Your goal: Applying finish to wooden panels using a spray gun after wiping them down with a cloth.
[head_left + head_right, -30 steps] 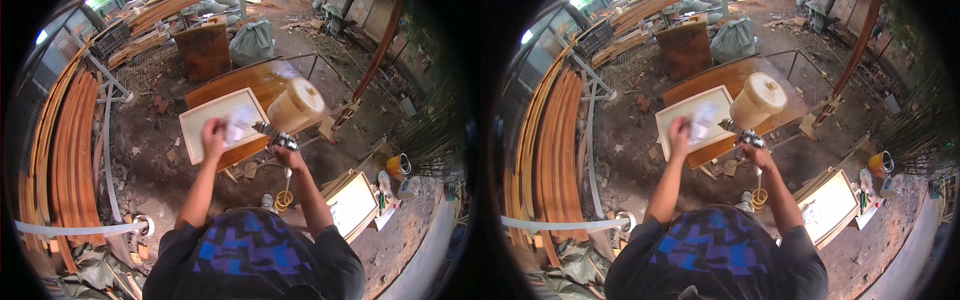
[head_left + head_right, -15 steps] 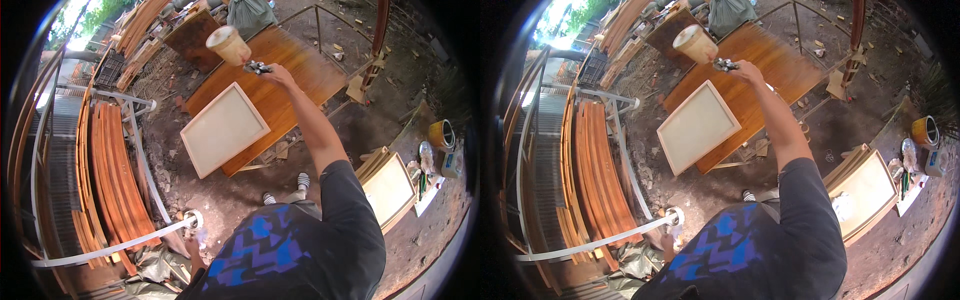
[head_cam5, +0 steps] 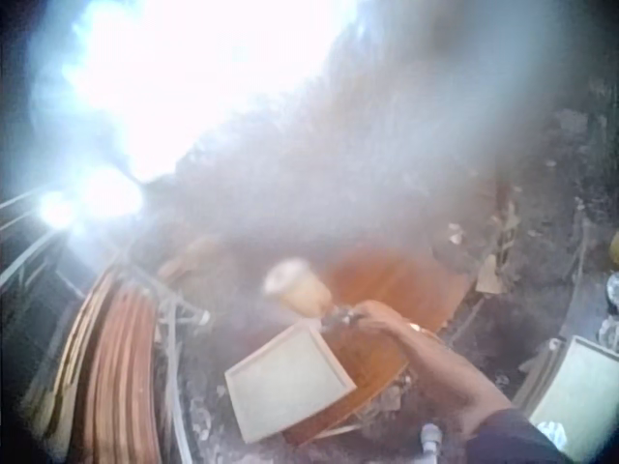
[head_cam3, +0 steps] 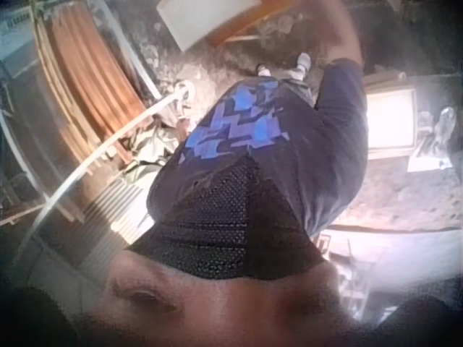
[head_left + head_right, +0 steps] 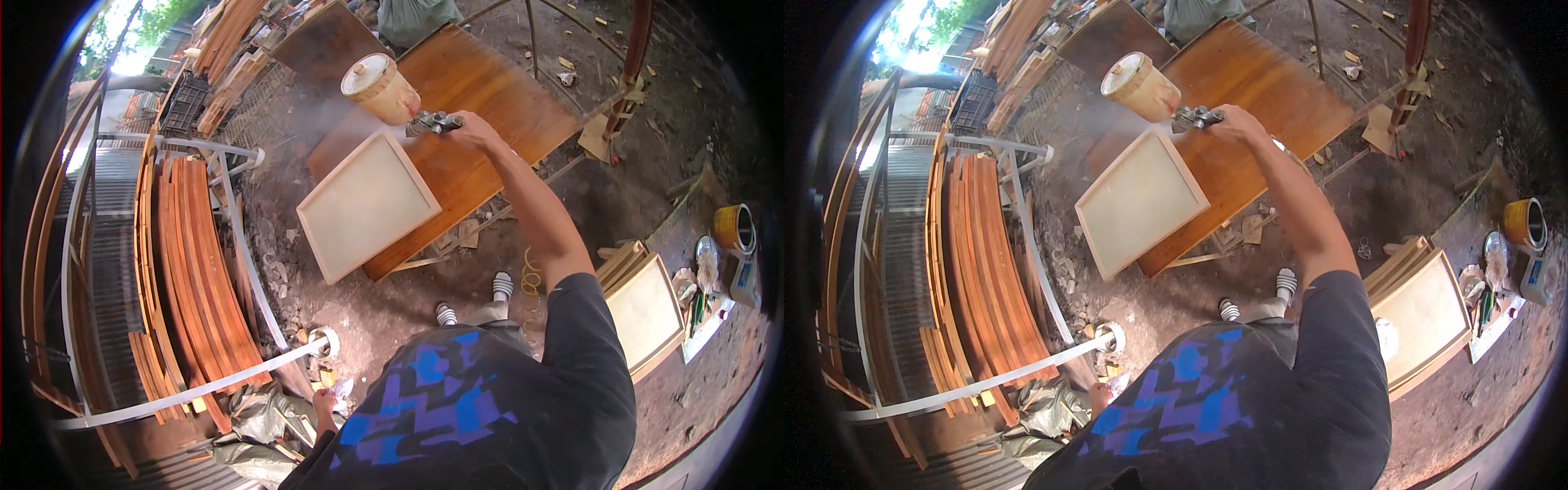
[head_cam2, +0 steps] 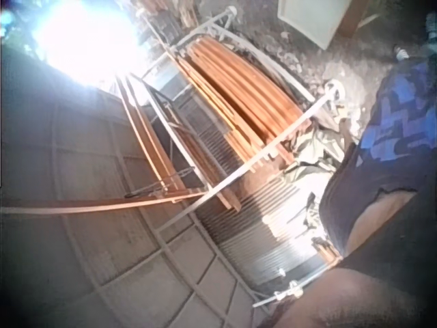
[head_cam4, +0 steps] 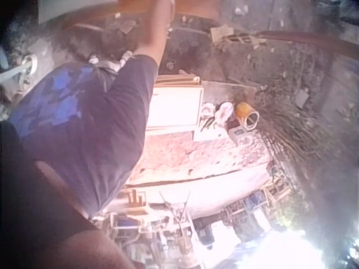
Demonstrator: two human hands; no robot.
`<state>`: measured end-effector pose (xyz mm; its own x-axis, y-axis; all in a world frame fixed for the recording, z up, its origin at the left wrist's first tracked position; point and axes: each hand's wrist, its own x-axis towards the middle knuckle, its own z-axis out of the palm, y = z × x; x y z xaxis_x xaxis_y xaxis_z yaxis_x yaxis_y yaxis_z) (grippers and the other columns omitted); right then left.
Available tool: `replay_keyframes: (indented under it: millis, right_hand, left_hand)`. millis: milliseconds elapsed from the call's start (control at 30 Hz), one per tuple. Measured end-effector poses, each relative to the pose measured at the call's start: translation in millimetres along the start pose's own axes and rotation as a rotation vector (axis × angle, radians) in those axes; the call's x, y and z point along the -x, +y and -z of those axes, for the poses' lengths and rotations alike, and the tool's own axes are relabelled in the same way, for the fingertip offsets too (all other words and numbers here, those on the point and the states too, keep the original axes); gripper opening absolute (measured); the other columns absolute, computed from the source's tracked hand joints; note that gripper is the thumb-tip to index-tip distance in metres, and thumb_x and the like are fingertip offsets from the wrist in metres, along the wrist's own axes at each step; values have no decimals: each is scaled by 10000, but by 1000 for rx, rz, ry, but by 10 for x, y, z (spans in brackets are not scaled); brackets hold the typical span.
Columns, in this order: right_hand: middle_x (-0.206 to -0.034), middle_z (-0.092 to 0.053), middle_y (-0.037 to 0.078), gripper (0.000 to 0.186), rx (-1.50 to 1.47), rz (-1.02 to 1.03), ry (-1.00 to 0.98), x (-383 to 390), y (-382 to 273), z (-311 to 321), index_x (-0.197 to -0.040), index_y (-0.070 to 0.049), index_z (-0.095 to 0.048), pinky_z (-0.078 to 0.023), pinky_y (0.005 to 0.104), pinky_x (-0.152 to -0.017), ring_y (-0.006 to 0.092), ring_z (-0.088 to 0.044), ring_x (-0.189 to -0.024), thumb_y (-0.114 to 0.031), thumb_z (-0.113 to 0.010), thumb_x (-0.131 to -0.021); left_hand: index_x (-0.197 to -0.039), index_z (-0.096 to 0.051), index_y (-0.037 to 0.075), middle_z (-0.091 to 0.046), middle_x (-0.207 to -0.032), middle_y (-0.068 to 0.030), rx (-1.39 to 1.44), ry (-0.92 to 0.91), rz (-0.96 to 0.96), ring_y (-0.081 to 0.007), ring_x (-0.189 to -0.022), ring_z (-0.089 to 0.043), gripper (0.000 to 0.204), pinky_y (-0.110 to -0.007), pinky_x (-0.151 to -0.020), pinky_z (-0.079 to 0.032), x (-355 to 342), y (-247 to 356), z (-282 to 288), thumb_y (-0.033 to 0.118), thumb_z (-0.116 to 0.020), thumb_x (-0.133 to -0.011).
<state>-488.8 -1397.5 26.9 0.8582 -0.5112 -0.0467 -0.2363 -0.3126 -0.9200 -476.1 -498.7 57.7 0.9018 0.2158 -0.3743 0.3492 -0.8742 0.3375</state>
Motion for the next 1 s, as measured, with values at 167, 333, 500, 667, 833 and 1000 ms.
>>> replay_keyframes:
  millis: [167, 333, 500, 667, 833, 1000]
  right_hand:
    - [-848, -719, 124, 266, -20, 16, -3, 512, -54, 111, -974, -59, -711, -505, 365, -741, 238, -639, -751, -265, -732, -807]
    - [-803, -697, 102, 236, -4, 24, 7, 1094, 61, 124, -965, -42, -695, -501, 337, -721, 192, -620, -729, -217, -738, -812]
    - [-852, -711, 157, 254, -73, 23, -19, 1639, 47, -21, -971, -79, -708, -506, 404, -717, 313, -662, -756, -238, -715, -772]
    - [-815, -706, 133, 251, -127, 9, -63, 2204, -67, -188, -993, -52, -707, -501, 366, -721, 213, -646, -749, -201, -708, -791]
    - [-804, -703, 117, 289, -294, -34, -89, 2612, -126, -411, -1012, -43, -709, -493, 349, -725, 207, -630, -735, -248, -732, -810]
    - [-891, -729, 137, 374, -123, -348, 387, 2793, -719, -1032, -1108, -102, -715, -515, 382, -788, 276, -696, -841, -346, -739, -826]
  left_hand:
    - [-891, -711, -26, -685, -694, -116, -25, -12, -27, -199, -545, -643, 178, -345, -514, -518, -306, 218, -64, 27, -635, -739]
    - [-882, -674, -13, -666, -723, -109, -332, 15, -322, -178, -615, -636, 115, -336, -571, -518, -488, 597, -208, 73, -643, -812]
    - [-880, -679, -2, -681, -739, -85, -272, -18, -295, -166, -635, -629, 165, -330, -596, -510, -679, 632, -262, 130, -722, -791]
    - [-907, -680, -11, -688, -760, -93, -218, -128, -291, -173, -633, -634, 167, -317, -591, -511, -814, 687, -413, 98, -713, -785]
    - [-930, -719, 24, -718, -790, -98, -242, -139, -293, -201, -716, -678, 227, -351, -695, -536, -1010, 573, -461, 204, -732, -792]
    - [-950, -721, 24, -724, -806, -107, -208, -163, -359, -209, -742, -692, 244, -355, -714, -544, -1290, 371, -519, 196, -706, -777]
